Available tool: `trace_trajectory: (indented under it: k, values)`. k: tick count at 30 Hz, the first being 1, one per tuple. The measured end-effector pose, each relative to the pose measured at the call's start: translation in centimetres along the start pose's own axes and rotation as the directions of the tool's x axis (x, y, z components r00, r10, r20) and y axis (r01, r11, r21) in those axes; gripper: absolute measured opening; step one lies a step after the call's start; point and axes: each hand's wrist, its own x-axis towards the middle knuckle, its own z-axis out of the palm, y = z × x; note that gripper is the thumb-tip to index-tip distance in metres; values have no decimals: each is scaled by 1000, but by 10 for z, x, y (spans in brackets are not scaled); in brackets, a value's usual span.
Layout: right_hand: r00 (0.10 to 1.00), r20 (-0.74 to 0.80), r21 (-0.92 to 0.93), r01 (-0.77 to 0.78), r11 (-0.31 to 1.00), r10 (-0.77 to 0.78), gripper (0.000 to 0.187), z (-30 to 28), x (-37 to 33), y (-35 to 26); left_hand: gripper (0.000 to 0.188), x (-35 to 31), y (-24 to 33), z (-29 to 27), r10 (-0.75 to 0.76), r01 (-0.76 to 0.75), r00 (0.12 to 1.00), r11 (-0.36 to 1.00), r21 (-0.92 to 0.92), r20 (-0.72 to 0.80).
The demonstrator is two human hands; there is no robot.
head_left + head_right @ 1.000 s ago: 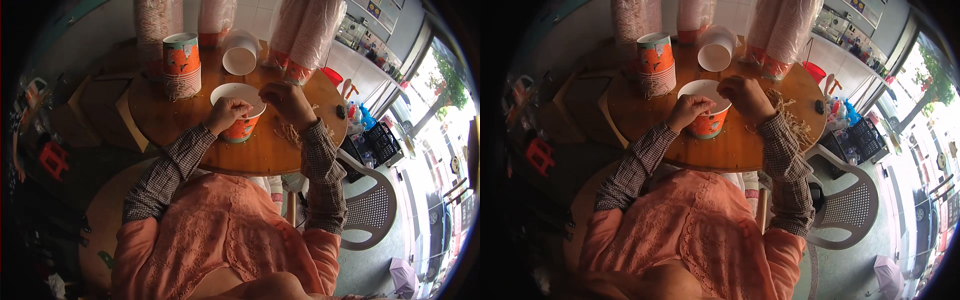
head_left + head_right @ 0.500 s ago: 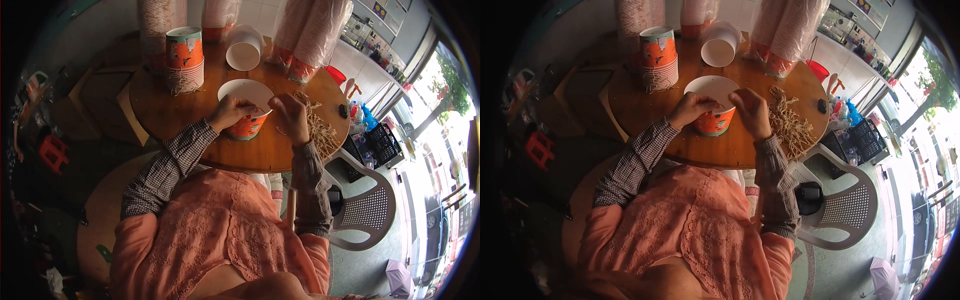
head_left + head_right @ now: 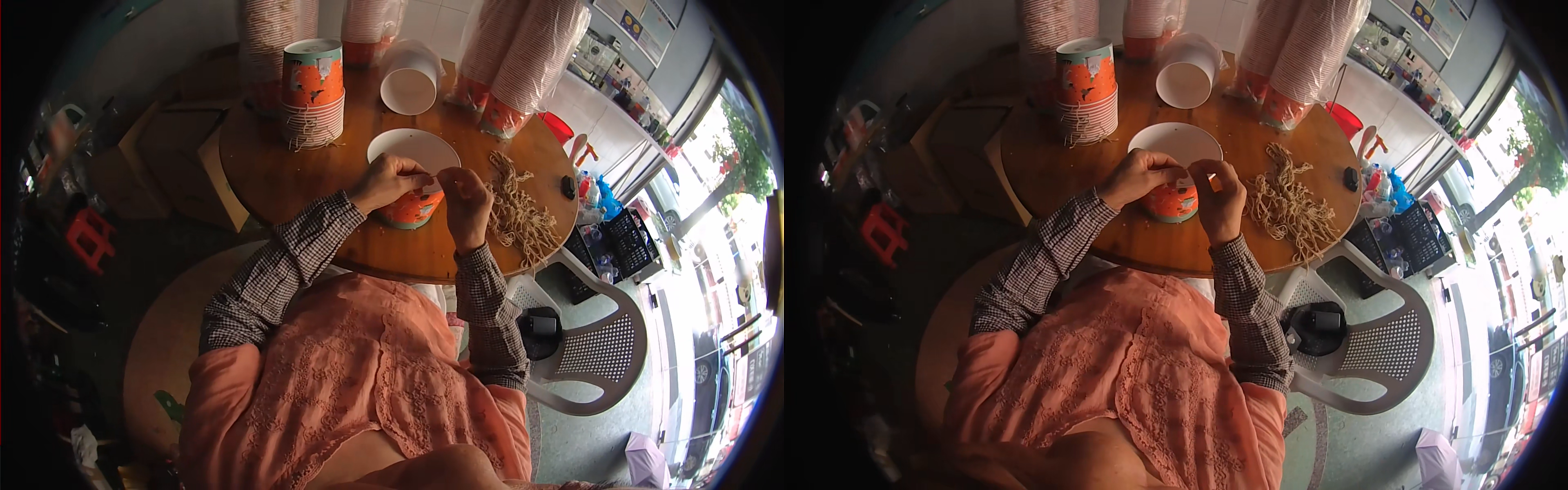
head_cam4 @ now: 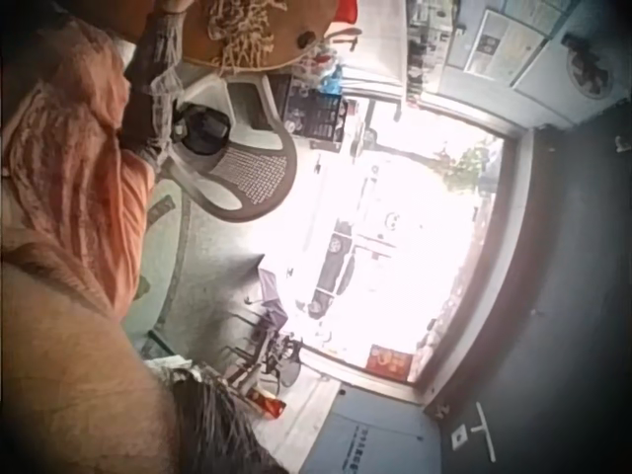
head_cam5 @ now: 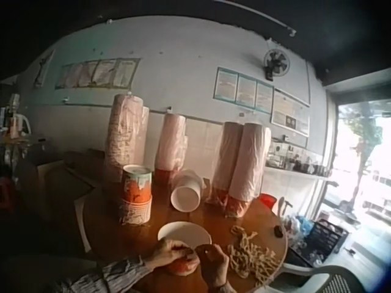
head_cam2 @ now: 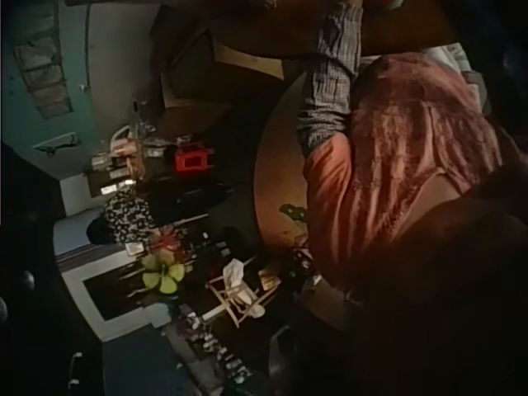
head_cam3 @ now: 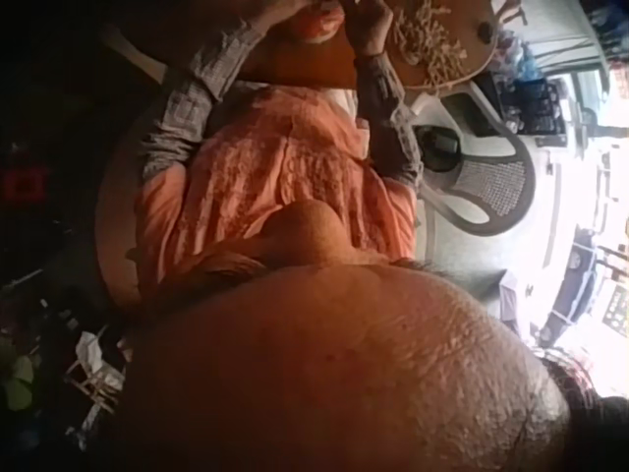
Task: The recorder is manually threading and tying thin strings onto pre-punched decorative paper cups to create handles.
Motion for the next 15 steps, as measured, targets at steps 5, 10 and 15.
trace_trajectory:
  k: [5, 10, 15]
  values:
    - [999, -34, -104, -20, 994, 17, 10, -8, 10, -12, 19, -4, -12, -9, 66, -67, 998, 995, -69, -18]
    - [970, 97, -364, 243, 899, -223, 9, -22, 14, -20, 15, -4, -15, -13, 118, -111, 984, 992, 55, -133]
    - [906, 380, -237, 292, 927, -188, 7, -11, 15, -44, 13, -7, 3, -10, 79, -104, 989, 972, -209, -125]
